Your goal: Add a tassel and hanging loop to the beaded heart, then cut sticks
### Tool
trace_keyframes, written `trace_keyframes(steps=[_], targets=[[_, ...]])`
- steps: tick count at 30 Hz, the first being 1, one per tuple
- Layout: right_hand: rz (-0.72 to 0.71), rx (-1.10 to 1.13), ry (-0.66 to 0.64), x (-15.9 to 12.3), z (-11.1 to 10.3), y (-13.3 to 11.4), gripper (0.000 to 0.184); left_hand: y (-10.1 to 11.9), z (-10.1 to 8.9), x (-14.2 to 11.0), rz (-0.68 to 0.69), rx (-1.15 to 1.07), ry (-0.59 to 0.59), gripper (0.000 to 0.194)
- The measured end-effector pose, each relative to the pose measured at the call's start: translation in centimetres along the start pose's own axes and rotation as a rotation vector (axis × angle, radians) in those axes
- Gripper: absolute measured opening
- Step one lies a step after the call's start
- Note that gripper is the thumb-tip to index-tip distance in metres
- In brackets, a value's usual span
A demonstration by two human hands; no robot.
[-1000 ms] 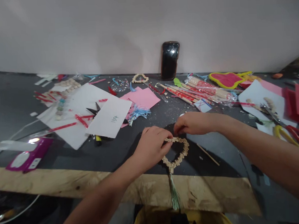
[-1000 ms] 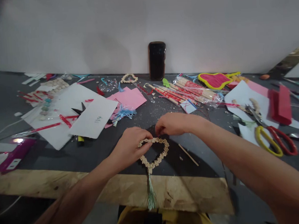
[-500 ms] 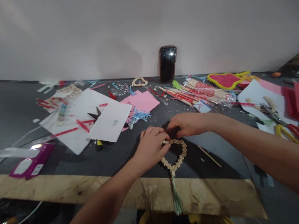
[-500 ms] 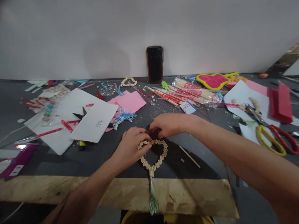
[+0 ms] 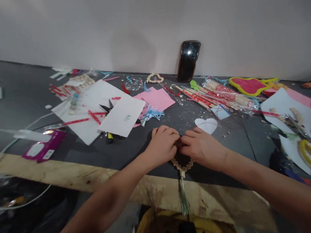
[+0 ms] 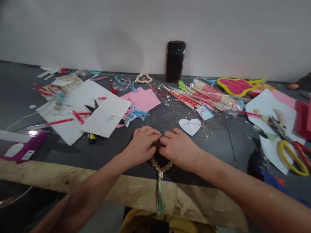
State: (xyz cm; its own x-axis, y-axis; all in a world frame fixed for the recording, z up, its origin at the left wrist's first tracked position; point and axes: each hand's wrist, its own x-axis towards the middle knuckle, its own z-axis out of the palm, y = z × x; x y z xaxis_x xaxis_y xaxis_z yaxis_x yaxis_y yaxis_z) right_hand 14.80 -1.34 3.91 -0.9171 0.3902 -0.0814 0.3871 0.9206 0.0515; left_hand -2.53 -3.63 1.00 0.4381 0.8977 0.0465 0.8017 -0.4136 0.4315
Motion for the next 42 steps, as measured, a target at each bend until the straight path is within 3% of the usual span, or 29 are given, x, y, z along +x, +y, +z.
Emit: trace_keyframes(steps=[10, 15, 20, 27, 33, 38, 42], targets=[[-0.083, -0.111, -0.003, 0.6, -0.1, -0.4, 0.011, -0.1, -0.1, 0.0, -0.010, 0.033, -0.026, 0.024], [-0.022, -0.098, -0.003, 0.2, 0.2, -0.4, 0.012, -0.2, -0.1, 0.1, -0.013, 0.031, -0.023, 0.023], [0.073, -0.007, 0.081, -0.8, -0.6, 0.3, 0.014, -0.2, -0.1, 0.0, -0.019, -0.028, 0.021, 0.018], [-0.086, -0.175, 0.027, 0.2, -1.6, -0.6, 0.011, -0.3, -0.2, 0.1, -0.018, -0.004, 0.043, 0.019], [-0.137, -0.224, -0.037, 1.4, -1.7, -1.4, 0.018, -0.6, 0.0, 0.1, -0.004, -0.006, 0.043, 0.017], [-0.125, -0.213, 0.034, 1.3, -1.2, -1.0, 0.015, -0.7, 0.1, 0.0, 0.007, -0.005, 0.072, 0.018], [-0.030, -0.037, 0.148, 0.5, -1.1, -1.3, 0.015, -0.8, 0.2, 0.0, 0.009, -0.012, 0.084, 0.017]])
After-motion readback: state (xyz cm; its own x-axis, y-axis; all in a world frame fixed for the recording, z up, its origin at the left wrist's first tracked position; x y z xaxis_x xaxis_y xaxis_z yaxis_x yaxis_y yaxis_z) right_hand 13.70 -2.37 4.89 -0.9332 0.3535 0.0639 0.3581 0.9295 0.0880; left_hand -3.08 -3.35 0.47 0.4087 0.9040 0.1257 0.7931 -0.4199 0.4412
